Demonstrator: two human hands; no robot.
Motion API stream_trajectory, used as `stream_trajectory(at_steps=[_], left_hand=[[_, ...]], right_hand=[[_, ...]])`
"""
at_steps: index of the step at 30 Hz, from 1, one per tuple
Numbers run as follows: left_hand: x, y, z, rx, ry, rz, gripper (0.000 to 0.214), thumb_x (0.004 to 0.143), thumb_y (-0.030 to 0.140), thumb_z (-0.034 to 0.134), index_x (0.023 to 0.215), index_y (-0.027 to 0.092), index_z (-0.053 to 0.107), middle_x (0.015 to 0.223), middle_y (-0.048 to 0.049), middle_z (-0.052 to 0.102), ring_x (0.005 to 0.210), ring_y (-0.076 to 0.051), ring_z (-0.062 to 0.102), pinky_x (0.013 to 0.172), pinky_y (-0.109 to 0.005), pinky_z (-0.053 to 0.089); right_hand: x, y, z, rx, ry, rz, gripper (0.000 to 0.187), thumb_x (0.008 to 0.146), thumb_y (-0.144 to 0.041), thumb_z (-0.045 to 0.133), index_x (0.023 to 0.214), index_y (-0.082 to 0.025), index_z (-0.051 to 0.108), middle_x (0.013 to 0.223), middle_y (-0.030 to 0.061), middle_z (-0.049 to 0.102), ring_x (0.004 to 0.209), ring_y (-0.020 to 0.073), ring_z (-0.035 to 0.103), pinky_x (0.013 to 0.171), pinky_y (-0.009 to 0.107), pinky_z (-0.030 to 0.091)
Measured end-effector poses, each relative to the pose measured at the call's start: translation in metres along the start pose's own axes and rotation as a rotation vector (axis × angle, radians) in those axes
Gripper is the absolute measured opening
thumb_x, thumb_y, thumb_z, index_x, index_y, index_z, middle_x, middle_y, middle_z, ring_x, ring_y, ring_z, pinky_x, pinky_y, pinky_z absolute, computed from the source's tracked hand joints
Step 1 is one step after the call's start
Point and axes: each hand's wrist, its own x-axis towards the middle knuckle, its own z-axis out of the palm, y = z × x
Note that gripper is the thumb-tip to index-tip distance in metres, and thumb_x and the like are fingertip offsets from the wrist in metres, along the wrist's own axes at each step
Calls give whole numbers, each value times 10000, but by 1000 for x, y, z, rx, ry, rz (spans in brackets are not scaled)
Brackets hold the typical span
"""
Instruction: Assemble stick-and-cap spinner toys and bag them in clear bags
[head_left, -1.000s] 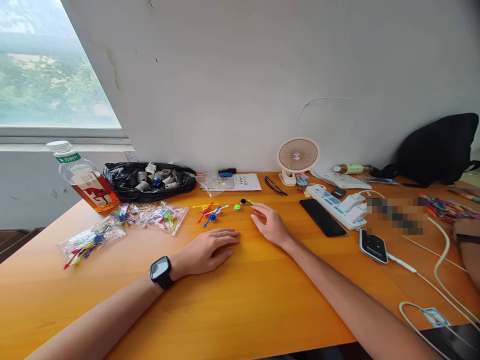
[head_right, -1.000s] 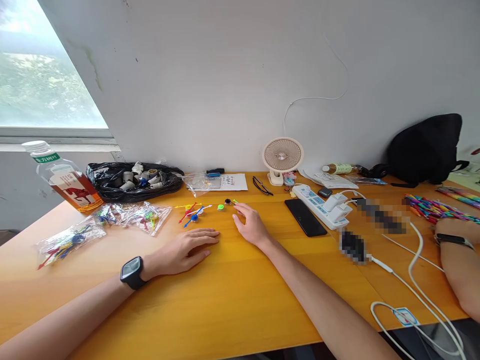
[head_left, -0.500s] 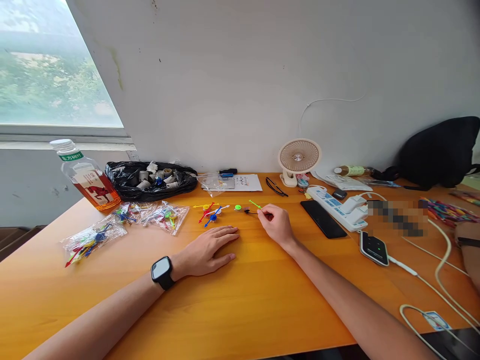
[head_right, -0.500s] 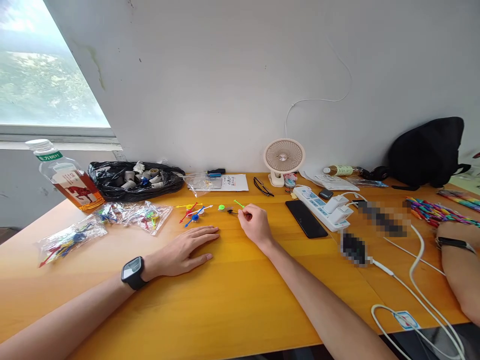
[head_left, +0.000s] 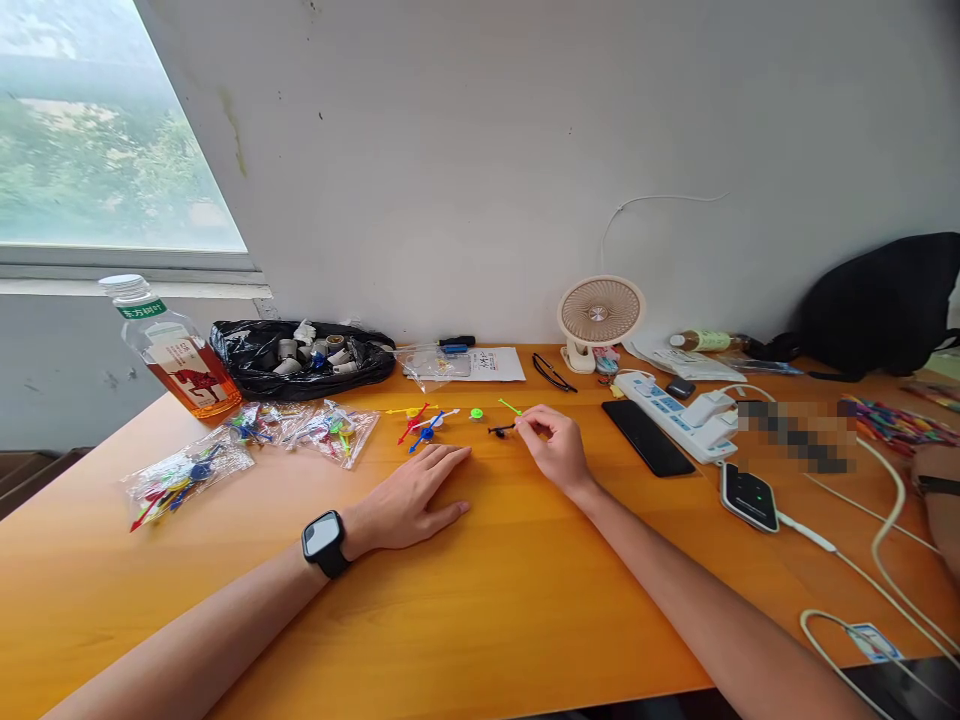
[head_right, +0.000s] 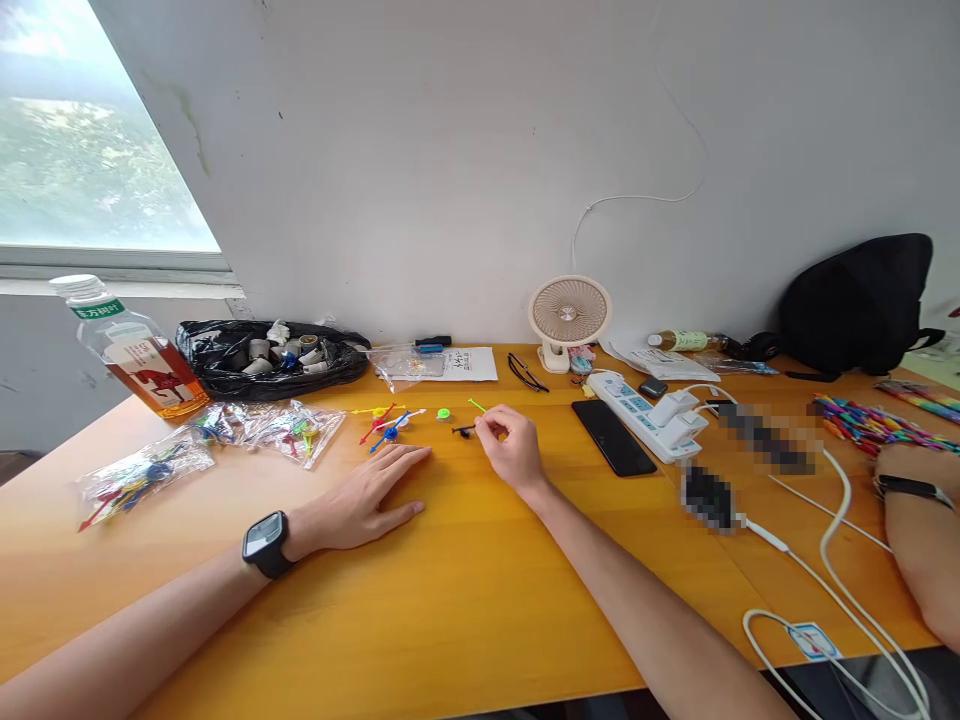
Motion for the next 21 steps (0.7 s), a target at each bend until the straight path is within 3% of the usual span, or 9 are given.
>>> stream_trajectory(at_steps=[3, 8, 11, 13, 17, 21], left_hand=[[0, -1, 1, 2, 5, 0, 705, 1036, 446, 607, 1651, 259, 318, 1538, -155, 543, 1413, -319, 531, 1192, -516, 476], [-2, -2, 2, 2, 34, -12, 823, 1027, 449, 628, 1702, 264, 196, 1625, -166, 459, 1486, -331, 475, 1224, -523, 451], [-2, 0, 1, -3, 33, -18, 837, 1031, 437, 626, 1710, 258, 169, 1642, -167, 436, 1504, -326, 454, 1240, -517, 434], [0, 3, -1, -18, 33, -10, 782, 1036, 418, 619, 1696, 266, 230, 1616, -154, 469, 1480, -313, 478, 1233, -506, 443], [3, 9, -8, -31, -6, 44, 539, 1038, 371, 612, 1566, 331, 511, 1496, -104, 591, 1338, -292, 592, 1163, -474, 504], [5, 13, -11, 8, -54, 115, 473, 1051, 343, 585, 1521, 395, 572, 1498, -60, 611, 1305, -281, 607, 1142, -472, 503]], right_hand=[[5, 7, -5, -22, 55, 16, 255, 932, -397, 670, 792, -202, 754, 902, 110, 746, 804, 242, 696, 697, 349, 567], [3, 12, -2, 103, -115, 150, 510, 962, -555, 658, 598, -203, 717, 684, 86, 706, 619, 213, 649, 556, 326, 521], [0, 10, 0, 219, -158, 181, 559, 976, -582, 644, 573, -199, 709, 691, 76, 703, 594, 189, 625, 528, 307, 495], [-1, 10, 0, 216, -163, 181, 540, 971, -575, 659, 590, -197, 719, 716, 76, 711, 601, 183, 616, 524, 300, 480], [-2, 10, 2, 141, -227, 186, 494, 959, -550, 675, 619, -196, 727, 701, 66, 706, 589, 176, 610, 528, 295, 476], [-6, 5, 7, 86, -348, 138, 399, 955, -476, 686, 692, -184, 759, 745, 70, 737, 640, 182, 649, 587, 297, 510]])
